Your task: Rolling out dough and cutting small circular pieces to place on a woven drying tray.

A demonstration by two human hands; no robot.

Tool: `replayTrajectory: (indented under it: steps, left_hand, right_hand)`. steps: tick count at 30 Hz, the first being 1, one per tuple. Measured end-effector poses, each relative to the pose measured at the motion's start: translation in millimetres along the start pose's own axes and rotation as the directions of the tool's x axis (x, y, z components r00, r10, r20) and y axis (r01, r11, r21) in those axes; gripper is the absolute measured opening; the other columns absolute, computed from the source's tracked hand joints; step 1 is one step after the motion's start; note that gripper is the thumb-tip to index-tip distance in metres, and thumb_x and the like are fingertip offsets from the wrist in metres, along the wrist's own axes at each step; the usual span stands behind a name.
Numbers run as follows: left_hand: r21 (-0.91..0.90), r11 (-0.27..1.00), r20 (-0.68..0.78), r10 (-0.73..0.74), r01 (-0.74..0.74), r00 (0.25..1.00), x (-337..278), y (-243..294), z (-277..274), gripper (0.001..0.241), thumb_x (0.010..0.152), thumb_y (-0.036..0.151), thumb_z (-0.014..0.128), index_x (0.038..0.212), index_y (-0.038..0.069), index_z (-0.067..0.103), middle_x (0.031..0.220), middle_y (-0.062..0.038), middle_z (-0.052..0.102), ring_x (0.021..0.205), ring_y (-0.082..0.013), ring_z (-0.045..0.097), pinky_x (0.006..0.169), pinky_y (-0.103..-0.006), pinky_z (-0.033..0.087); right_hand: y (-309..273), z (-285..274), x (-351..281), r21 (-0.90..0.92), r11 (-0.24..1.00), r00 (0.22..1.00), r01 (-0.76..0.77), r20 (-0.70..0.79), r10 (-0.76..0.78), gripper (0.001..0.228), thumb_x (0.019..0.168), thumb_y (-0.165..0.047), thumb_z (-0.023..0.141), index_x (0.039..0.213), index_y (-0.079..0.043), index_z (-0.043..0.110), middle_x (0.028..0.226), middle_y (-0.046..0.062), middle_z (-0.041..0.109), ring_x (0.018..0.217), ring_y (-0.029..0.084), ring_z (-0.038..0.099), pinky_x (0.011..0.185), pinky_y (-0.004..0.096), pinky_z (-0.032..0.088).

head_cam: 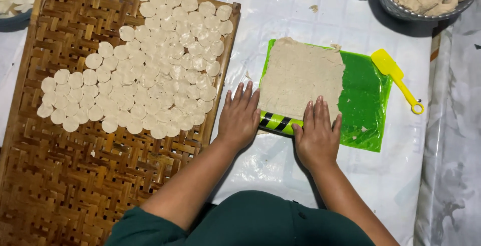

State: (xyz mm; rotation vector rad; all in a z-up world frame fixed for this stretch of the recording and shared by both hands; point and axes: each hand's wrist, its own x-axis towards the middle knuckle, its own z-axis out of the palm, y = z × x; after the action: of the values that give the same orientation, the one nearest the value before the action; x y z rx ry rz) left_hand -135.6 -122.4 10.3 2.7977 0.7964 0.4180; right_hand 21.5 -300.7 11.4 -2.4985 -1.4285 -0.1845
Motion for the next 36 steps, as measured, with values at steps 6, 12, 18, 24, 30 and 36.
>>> replayTrajectory:
  steps: [6, 12, 18, 24, 30, 36]
  left_hand:
    - [0.074, 0.994, 0.051, -0.082, 0.078, 0.995, 34.9, -4.5, 16.3, 0.057, 0.104, 0.035, 0.04, 0.151, 0.005, 0.048, 0.163, -0.018, 0.036, 0.154, -0.0327, 0.027, 0.126, -0.0526, 0.013]
    - [0.065, 0.996, 0.031, -0.062, 0.06, 0.998, 25.9, 0.0, 6.3, 0.056, 0.104, 0.036, 0.041, 0.152, 0.007, 0.046, 0.164, -0.02, 0.034, 0.154, -0.0341, 0.026, 0.125, -0.0526, 0.012]
    - [-0.048, 0.996, -0.013, 0.071, -0.071, 0.997, -38.5, 15.1, -34.1, 0.064, 0.094, 0.038, 0.06, 0.146, 0.002, 0.049, 0.155, -0.024, 0.043, 0.146, -0.0381, 0.033, 0.118, -0.0558, 0.014]
    - [-0.178, 0.983, 0.004, 0.049, -0.047, 0.999, -36.3, 17.5, -52.6, 0.056, 0.078, 0.014, 0.082, 0.129, 0.007, 0.06, 0.124, -0.01, 0.062, 0.126, -0.0295, 0.056, 0.123, -0.0608, 0.017]
    - [-0.136, 0.991, -0.009, 0.008, -0.009, 1.0, 14.5, 17.2, -33.5, 0.056, 0.084, 0.019, 0.079, 0.136, 0.014, 0.06, 0.138, -0.006, 0.061, 0.139, -0.0265, 0.051, 0.128, -0.0584, 0.02]
    - [-0.098, 0.995, -0.036, 0.021, -0.025, 0.999, 34.4, 11.9, 13.2, 0.057, 0.103, 0.039, 0.053, 0.151, 0.009, 0.051, 0.164, -0.016, 0.038, 0.156, -0.0343, 0.023, 0.124, -0.0597, 0.011]
  right_hand:
    - [16.6, 7.9, 35.4, 0.042, 0.999, 0.995, -0.013, 0.102, 0.009, 0.063, 0.105, -0.043, 0.048, 0.152, -0.001, 0.048, 0.165, 0.025, 0.032, 0.152, 0.035, 0.033, 0.119, 0.063, 0.022]
    - [4.8, -6.9, 25.0, -0.047, 0.999, 0.997, 0.008, 0.078, -0.004, 0.061, 0.105, -0.044, 0.048, 0.153, -0.006, 0.046, 0.167, 0.024, 0.03, 0.155, 0.032, 0.031, 0.12, 0.062, 0.022]
    - [-10.7, -23.5, -34.0, 0.072, 0.993, 0.995, 0.097, -0.014, -0.096, 0.072, 0.09, -0.035, 0.067, 0.15, 0.0, 0.047, 0.158, 0.026, 0.042, 0.144, 0.039, 0.041, 0.115, 0.062, 0.028]
    - [0.6, -58.1, -24.9, 0.285, 0.95, 0.975, 0.124, 0.145, -0.171, 0.068, 0.079, -0.007, 0.077, 0.143, -0.013, 0.054, 0.121, 0.014, 0.062, 0.118, 0.035, 0.055, 0.112, 0.055, 0.037]
    - [15.7, -47.9, 13.5, 0.186, 0.982, 0.989, 0.021, 0.139, -0.048, 0.064, 0.082, -0.011, 0.077, 0.142, -0.016, 0.055, 0.126, 0.01, 0.062, 0.125, 0.03, 0.055, 0.122, 0.063, 0.027]
    - [34.4, 4.0, 27.8, 0.123, 0.992, 0.999, -0.022, 0.047, 0.016, 0.079, 0.088, -0.045, 0.063, 0.153, -0.008, 0.04, 0.156, 0.012, 0.046, 0.146, 0.029, 0.038, 0.116, 0.075, 0.004]
